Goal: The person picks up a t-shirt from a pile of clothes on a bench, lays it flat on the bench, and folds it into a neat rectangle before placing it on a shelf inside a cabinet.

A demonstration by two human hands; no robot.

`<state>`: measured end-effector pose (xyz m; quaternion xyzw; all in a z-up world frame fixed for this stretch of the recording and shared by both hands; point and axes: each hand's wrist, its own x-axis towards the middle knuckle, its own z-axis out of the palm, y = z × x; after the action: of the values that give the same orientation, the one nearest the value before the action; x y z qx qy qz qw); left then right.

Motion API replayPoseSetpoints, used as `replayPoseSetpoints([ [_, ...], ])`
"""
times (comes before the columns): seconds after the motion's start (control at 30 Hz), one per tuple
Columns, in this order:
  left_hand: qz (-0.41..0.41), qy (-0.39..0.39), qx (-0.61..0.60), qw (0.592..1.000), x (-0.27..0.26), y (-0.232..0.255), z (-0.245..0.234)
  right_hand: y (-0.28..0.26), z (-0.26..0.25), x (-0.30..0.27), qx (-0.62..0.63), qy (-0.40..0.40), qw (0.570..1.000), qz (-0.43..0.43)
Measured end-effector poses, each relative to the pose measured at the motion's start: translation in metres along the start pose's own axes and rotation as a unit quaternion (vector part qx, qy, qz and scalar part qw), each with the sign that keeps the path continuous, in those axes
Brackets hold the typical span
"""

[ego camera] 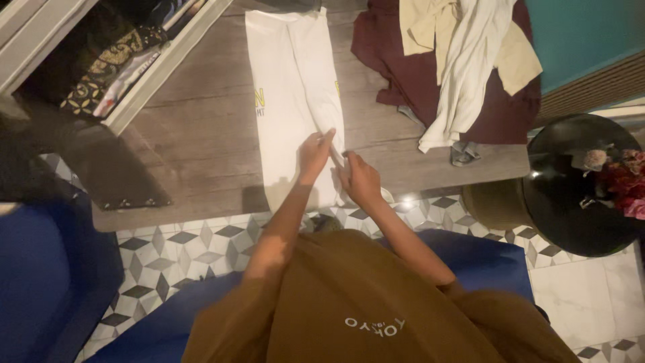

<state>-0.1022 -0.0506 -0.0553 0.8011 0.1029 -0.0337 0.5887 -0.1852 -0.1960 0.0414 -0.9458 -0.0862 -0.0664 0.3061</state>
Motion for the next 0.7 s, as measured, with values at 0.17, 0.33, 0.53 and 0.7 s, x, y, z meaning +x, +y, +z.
replayPoseSetpoints([
  [0.17,-0.096,-0.021,-0.187,0.977,0.02,-0.03,0.007,-0.011,-0.01,-0.012,-0.031,-0.029,0.999,-0.004],
  [0.33,-0.133,-0.009,-0.227,0.965,0.019,-0.028,0.001,-0.005,-0.024,-0.033,-0.069,-0.062,0.993,0.07],
  [0.53,-0.122,-0.037,-0.279,0.952,0.018,-0.03,-0.004,-0.019,-0.025,-0.06,-0.069,-0.043,0.996,0.035],
  [0.7,-0.139,-0.031,-0.299,0.944,0.019,-0.035,-0.006,-0.02,-0.018,-0.075,-0.122,-0.055,0.989,0.058],
])
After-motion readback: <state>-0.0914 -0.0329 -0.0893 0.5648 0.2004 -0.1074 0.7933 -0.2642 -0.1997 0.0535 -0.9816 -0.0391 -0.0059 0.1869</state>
